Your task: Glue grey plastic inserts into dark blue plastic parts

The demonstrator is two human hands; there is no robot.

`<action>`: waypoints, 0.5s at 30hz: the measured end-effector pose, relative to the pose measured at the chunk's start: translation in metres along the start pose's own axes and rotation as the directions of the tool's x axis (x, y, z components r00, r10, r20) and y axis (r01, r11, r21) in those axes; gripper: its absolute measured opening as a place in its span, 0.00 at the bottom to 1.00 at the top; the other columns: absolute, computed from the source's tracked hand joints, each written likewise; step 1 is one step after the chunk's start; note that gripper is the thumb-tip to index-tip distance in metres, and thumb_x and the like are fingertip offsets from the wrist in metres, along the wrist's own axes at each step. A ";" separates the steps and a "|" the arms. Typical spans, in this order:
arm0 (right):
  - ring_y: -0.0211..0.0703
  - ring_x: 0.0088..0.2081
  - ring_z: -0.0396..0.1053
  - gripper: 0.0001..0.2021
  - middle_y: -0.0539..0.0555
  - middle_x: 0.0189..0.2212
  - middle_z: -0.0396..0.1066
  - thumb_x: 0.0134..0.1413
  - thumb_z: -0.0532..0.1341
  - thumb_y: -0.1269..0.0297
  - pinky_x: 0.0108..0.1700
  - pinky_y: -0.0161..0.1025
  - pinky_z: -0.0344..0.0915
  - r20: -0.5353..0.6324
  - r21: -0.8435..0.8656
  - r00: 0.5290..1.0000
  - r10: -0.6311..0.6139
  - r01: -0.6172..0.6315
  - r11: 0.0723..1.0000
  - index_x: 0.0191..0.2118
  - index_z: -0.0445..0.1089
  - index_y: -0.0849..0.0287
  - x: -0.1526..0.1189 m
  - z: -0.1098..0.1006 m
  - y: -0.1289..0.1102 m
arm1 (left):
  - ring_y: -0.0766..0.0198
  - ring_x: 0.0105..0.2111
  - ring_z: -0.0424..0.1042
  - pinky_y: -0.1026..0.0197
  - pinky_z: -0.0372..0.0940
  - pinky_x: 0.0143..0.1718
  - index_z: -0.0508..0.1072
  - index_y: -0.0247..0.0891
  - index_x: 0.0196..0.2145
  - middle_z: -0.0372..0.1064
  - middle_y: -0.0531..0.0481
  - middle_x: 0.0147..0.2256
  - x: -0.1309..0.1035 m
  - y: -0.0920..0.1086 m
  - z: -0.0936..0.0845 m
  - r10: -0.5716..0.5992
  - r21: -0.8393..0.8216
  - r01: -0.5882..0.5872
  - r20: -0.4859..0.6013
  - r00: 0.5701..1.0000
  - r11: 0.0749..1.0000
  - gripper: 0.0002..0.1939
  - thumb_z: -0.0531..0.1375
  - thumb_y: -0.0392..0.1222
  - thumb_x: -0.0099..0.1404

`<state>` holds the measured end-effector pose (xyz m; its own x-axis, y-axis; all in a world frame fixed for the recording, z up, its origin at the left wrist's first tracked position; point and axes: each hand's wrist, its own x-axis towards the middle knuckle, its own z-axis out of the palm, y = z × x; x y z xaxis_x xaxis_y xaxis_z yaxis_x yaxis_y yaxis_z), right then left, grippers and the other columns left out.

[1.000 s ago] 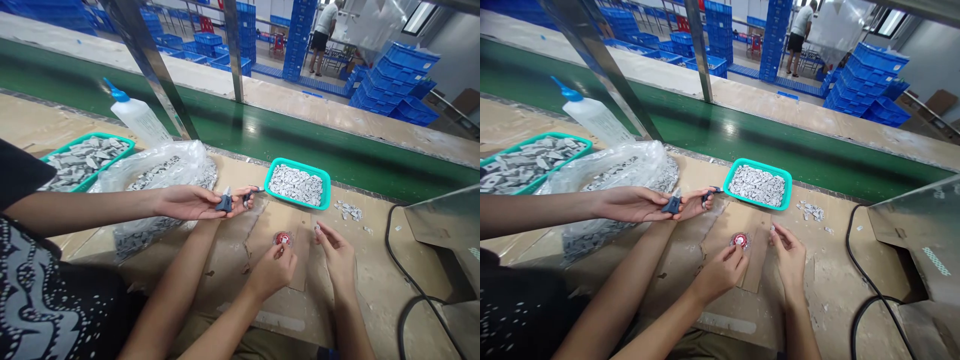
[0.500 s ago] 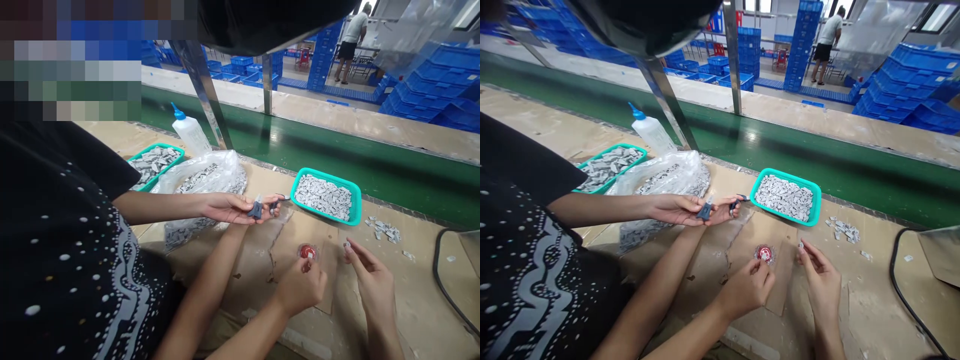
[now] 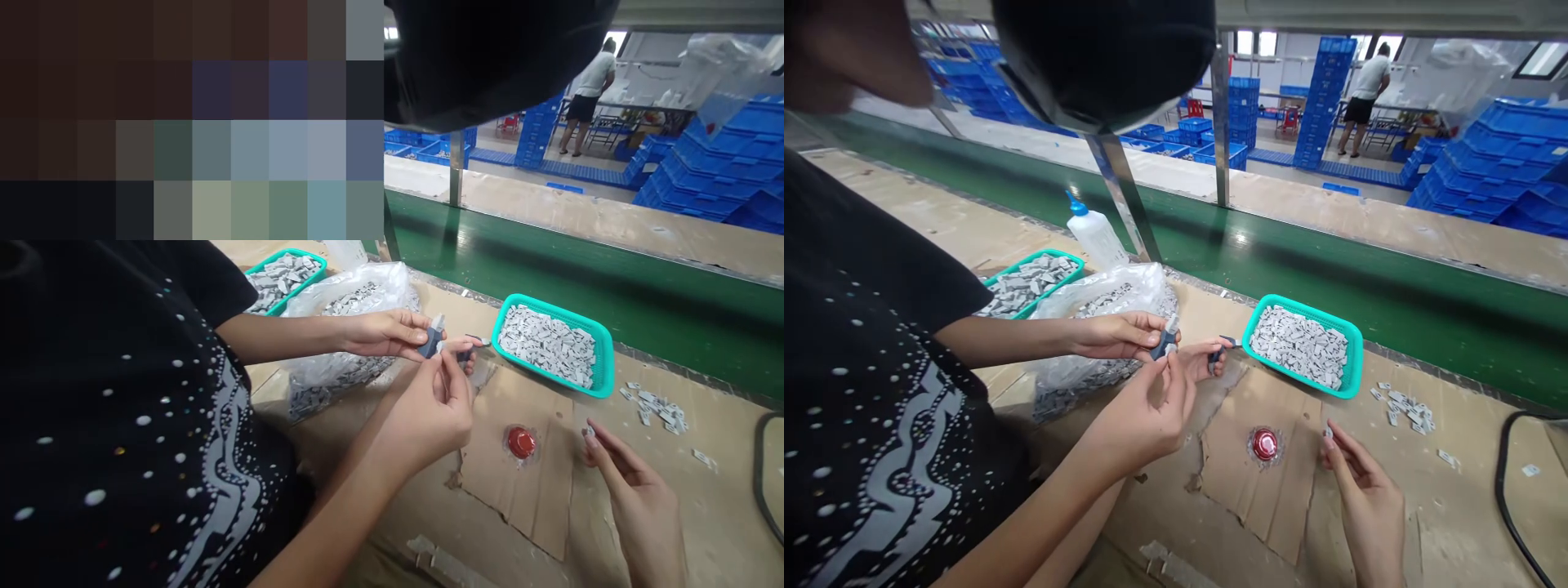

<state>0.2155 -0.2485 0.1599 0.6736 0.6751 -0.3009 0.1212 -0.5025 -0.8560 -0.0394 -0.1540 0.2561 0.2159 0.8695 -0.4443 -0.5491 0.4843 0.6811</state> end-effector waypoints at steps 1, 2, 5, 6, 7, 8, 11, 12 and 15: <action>0.57 0.41 0.74 0.36 0.56 0.28 0.79 0.31 0.67 0.39 0.39 0.38 0.71 0.005 -0.009 1.000 0.011 -0.011 1.000 0.46 0.78 0.59 0.000 0.000 0.000 | 0.60 0.42 0.77 0.66 0.72 0.49 0.77 0.31 0.29 0.73 0.44 0.28 0.000 0.000 -0.002 0.076 0.106 -0.078 0.021 0.997 0.991 0.08 0.62 0.39 0.62; 0.58 0.41 0.74 0.35 0.56 0.29 0.79 0.32 0.67 0.39 0.39 0.38 0.71 0.011 -0.021 1.000 0.018 -0.018 1.000 0.46 0.78 0.58 0.000 0.000 -0.001 | 0.59 0.42 0.77 0.64 0.71 0.51 0.78 0.30 0.29 0.73 0.42 0.28 0.001 0.000 -0.004 0.159 0.257 -0.168 0.057 0.986 0.952 0.12 0.58 0.39 0.65; 0.58 0.44 0.74 0.34 0.56 0.32 0.79 0.35 0.65 0.39 0.38 0.38 0.70 0.021 -0.061 1.000 0.024 -0.022 0.998 0.47 0.77 0.57 0.000 -0.001 -0.001 | 0.56 0.43 0.78 0.58 0.70 0.52 0.79 0.25 0.34 0.76 0.37 0.32 0.004 0.000 -0.009 0.343 0.824 -0.451 0.338 0.877 0.342 0.17 0.49 0.28 0.67; 0.58 0.44 0.74 0.34 0.56 0.33 0.79 0.36 0.65 0.39 0.38 0.38 0.70 0.023 -0.071 0.999 0.024 -0.022 0.997 0.48 0.77 0.57 0.000 -0.002 -0.001 | 0.55 0.43 0.78 0.57 0.72 0.50 0.78 0.24 0.39 0.76 0.37 0.35 0.005 0.000 -0.009 0.309 0.867 -0.494 0.489 0.816 -0.068 0.17 0.49 0.23 0.64; 0.58 0.44 0.74 0.34 0.56 0.33 0.79 0.36 0.65 0.39 0.38 0.38 0.70 0.025 -0.079 0.999 0.024 -0.022 0.997 0.48 0.77 0.57 0.001 -0.002 0.000 | 0.55 0.42 0.78 0.58 0.73 0.47 0.77 0.24 0.43 0.77 0.37 0.37 0.006 0.000 -0.010 0.205 0.738 -0.479 0.623 0.755 -0.476 0.19 0.50 0.20 0.61; 0.58 0.44 0.74 0.34 0.56 0.33 0.79 0.37 0.65 0.39 0.38 0.38 0.70 0.027 -0.084 0.999 0.022 -0.020 0.996 0.48 0.77 0.57 0.001 -0.002 0.000 | 0.55 0.41 0.78 0.60 0.74 0.44 0.76 0.24 0.46 0.77 0.39 0.38 0.006 0.000 -0.011 0.065 0.486 -0.409 0.701 0.710 -0.772 0.22 0.52 0.17 0.58; 0.58 0.42 0.75 0.34 0.56 0.31 0.79 0.37 0.67 0.40 0.36 0.37 0.71 0.046 -0.068 0.999 0.008 -0.004 0.998 0.48 0.77 0.59 0.002 -0.001 0.001 | 0.57 0.35 0.79 0.64 0.76 0.37 0.77 0.27 0.45 0.77 0.42 0.34 0.005 -0.001 -0.012 -0.179 -0.103 -0.154 0.742 0.646 -0.983 0.24 0.56 0.15 0.53; 0.58 0.41 0.75 0.34 0.56 0.30 0.79 0.37 0.67 0.41 0.36 0.37 0.71 0.051 -0.054 0.999 -0.002 0.005 0.999 0.48 0.77 0.59 0.002 0.000 0.002 | 0.57 0.34 0.79 0.64 0.76 0.36 0.78 0.27 0.43 0.77 0.43 0.33 0.004 -0.002 -0.013 -0.186 -0.153 -0.107 0.756 0.628 -0.982 0.22 0.57 0.16 0.53; 0.55 0.39 0.76 0.33 0.56 0.30 0.79 0.38 0.68 0.41 0.37 0.36 0.72 0.057 -0.003 0.998 -0.031 0.031 1.000 0.47 0.77 0.61 0.002 0.004 0.004 | 0.55 0.34 0.78 0.62 0.75 0.37 0.79 0.25 0.39 0.77 0.39 0.34 0.001 -0.002 -0.016 -0.153 -0.153 -0.047 0.811 0.565 -0.987 0.17 0.58 0.17 0.54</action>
<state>0.2140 -0.2469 0.1544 0.6268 0.7201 -0.2976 0.1445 -0.4828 -0.8637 -0.0512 -0.1554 0.2449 0.8606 0.4957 0.1168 0.4081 -0.5338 -0.7406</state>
